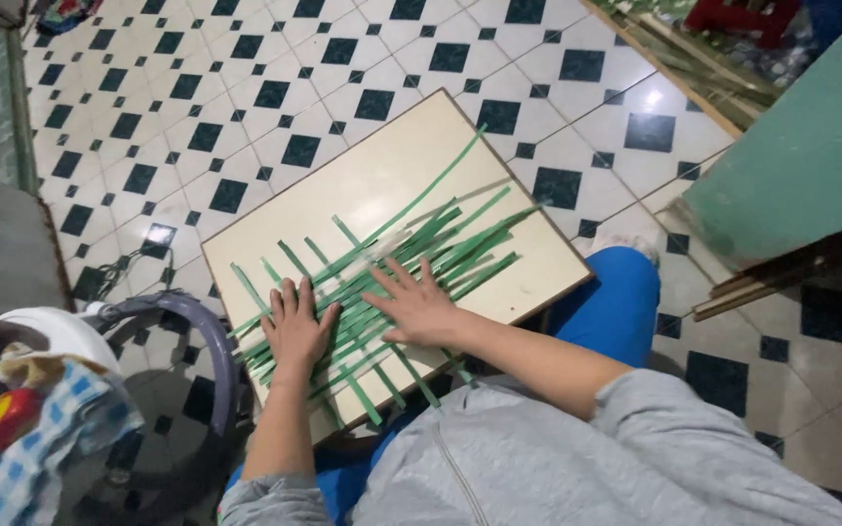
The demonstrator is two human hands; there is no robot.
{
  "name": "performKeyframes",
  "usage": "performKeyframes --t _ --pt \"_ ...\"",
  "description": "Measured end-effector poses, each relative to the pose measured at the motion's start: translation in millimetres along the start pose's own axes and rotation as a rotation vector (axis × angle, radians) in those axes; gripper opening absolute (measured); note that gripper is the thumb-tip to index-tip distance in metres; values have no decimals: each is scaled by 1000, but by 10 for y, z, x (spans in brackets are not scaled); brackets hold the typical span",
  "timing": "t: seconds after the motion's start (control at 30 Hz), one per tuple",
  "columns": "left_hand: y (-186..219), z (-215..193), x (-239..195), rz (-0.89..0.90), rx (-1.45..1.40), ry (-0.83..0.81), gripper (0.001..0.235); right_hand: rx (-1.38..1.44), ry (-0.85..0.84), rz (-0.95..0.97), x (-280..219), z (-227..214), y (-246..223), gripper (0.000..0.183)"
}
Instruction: The person weaves green plastic strips over and under a set of vertical strips on a flat board. They repeatedly adjust and press the woven area to tighten the pattern. The person lifts the woven mat to inspect it and continues weaving.
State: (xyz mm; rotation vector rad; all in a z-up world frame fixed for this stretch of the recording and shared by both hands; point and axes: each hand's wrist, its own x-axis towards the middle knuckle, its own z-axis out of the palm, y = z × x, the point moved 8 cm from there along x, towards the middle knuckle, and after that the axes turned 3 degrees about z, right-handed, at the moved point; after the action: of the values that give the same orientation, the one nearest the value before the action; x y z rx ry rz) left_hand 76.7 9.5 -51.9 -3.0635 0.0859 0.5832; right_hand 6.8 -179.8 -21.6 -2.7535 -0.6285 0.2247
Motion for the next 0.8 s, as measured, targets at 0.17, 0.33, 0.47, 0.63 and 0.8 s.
performKeyframes --t 0.17,0.33,0.47,0.63,0.8 --pt "-4 -42 -89 -8 -25 13 80 -12 -47 -87 -438 305 -336 70" --pt "-5 91 26 31 -32 52 81 -58 90 -146 -656 580 -302 68" --pt "-52 131 54 19 -39 54 81 -70 153 -148 -708 586 -265 67" --pt "-91 88 48 -13 -162 69 77 -71 -40 -166 -608 491 -176 67" --pt "-548 19 300 -29 -223 256 78 -105 -38 -142 -181 681 -82 54"
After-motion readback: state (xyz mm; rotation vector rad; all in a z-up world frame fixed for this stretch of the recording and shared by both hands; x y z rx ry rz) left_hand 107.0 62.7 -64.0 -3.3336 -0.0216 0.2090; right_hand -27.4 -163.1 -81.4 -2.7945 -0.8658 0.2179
